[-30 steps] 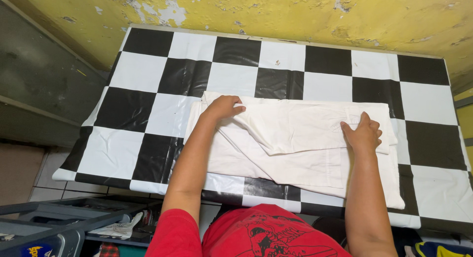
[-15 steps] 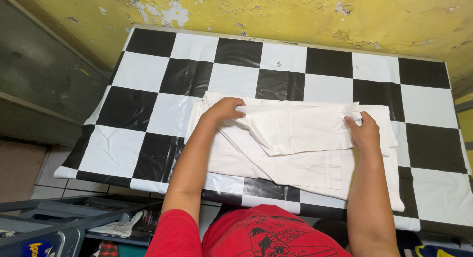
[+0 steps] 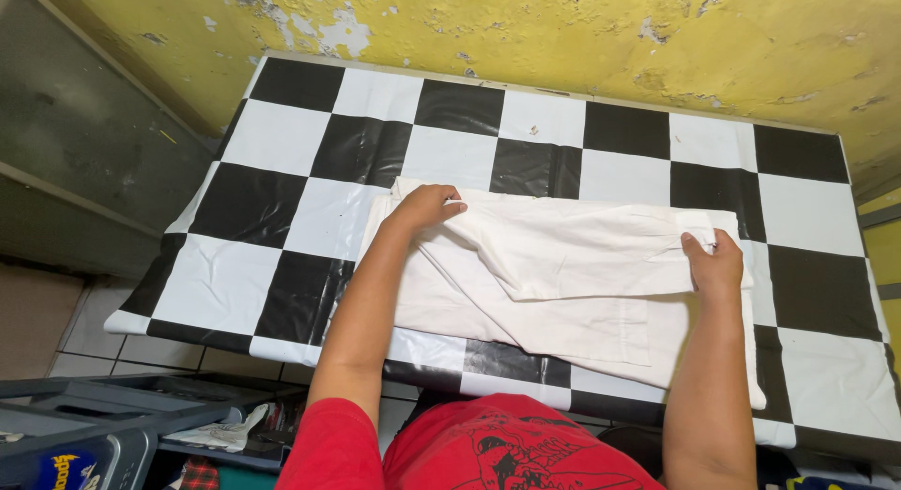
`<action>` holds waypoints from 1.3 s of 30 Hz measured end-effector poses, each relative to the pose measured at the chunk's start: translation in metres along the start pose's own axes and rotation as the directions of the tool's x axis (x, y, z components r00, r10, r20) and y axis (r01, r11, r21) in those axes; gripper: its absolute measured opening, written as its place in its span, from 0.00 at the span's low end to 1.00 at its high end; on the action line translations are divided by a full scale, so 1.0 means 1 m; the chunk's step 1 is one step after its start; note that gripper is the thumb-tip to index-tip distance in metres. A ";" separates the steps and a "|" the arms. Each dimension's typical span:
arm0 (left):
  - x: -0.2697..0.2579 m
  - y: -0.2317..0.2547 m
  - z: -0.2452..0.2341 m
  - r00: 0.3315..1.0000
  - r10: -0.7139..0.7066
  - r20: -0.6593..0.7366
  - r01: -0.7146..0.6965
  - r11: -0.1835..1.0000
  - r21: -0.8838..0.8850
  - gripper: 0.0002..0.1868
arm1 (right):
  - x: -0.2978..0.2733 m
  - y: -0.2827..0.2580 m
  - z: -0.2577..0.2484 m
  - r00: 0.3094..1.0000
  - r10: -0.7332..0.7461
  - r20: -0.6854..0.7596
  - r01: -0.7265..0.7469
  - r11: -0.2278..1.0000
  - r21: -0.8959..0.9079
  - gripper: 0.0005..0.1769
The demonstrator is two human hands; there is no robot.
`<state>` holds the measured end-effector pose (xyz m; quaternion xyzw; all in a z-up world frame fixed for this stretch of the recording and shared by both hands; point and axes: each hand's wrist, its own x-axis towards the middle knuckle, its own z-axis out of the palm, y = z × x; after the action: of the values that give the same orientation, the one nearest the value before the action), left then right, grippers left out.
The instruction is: The person folds a green and red plaid shirt on a checkered ironing board and places it into a drawer. Then the person folds a white shirt on the same board and places it into the drawer.
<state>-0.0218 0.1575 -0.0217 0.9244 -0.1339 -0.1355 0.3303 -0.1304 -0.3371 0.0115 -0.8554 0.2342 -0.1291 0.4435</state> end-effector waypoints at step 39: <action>-0.013 -0.053 -0.022 0.868 -0.265 -0.420 0.330 0.940 0.088 0.10 | -0.139 -0.133 0.180 0.490 -0.541 0.684 0.779 0.624 -0.065 0.20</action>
<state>-0.0177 0.2137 -0.0370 0.9650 0.0710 0.0189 0.2519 -0.1345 -0.0732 0.0156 -0.9365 -0.2550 0.0341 0.2381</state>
